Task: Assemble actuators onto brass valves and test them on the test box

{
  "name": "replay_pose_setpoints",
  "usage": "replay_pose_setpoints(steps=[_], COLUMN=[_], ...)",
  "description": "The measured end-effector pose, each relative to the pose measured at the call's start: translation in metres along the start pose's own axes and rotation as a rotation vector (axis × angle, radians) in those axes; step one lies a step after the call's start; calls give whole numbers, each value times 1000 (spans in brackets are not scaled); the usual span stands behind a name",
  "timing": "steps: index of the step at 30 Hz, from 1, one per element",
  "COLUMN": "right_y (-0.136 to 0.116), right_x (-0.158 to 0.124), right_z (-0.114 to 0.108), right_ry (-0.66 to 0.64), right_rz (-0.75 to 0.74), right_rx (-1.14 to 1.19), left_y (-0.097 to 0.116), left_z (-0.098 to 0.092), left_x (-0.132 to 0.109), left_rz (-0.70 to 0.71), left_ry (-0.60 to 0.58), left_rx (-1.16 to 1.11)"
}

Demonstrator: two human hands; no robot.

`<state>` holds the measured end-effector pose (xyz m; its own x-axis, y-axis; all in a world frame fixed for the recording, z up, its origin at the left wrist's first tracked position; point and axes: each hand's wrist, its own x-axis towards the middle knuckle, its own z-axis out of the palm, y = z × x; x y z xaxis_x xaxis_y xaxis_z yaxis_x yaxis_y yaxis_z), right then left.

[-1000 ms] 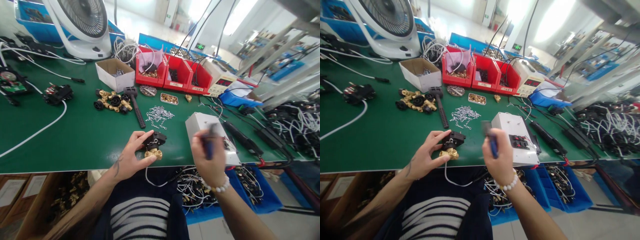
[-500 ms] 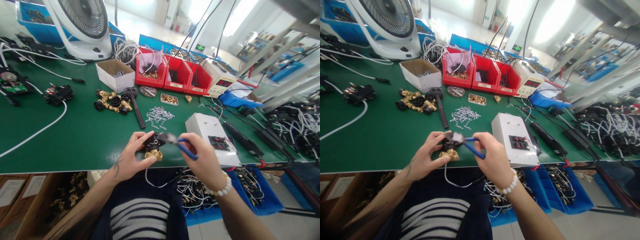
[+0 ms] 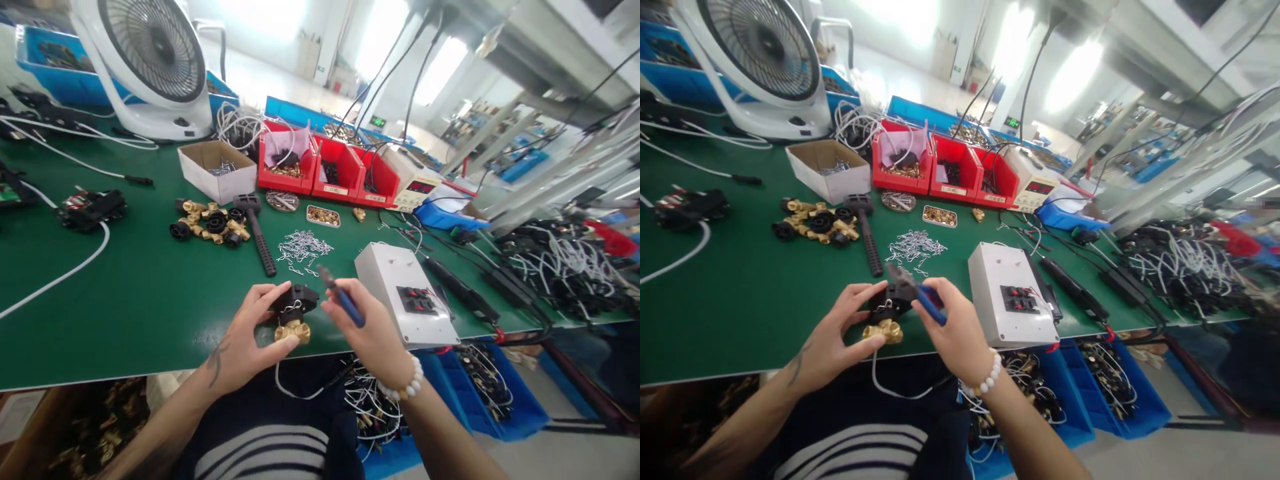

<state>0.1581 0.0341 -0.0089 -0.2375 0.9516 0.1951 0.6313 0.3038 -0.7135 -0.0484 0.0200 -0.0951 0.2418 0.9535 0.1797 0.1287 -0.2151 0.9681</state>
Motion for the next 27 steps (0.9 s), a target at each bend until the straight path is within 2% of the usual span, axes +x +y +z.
replay_pose_setpoints(steps=[3,7,19,27], right_y=[-3,-6,-5,-7], right_x=[0,1,0,-2], right_z=[14,23,26,26], right_ry=[-54,-106,-128,-136], right_rz=[-79,-183,-246,-223], right_rx=[64,8,-55,-31], left_y=[0,1,-2,-6], left_z=[5,7,3,7], left_x=[-2,-4,-7,-8], left_rz=[8,68,109,71], left_ry=[39,80,41,40], left_rx=[56,174,313,329])
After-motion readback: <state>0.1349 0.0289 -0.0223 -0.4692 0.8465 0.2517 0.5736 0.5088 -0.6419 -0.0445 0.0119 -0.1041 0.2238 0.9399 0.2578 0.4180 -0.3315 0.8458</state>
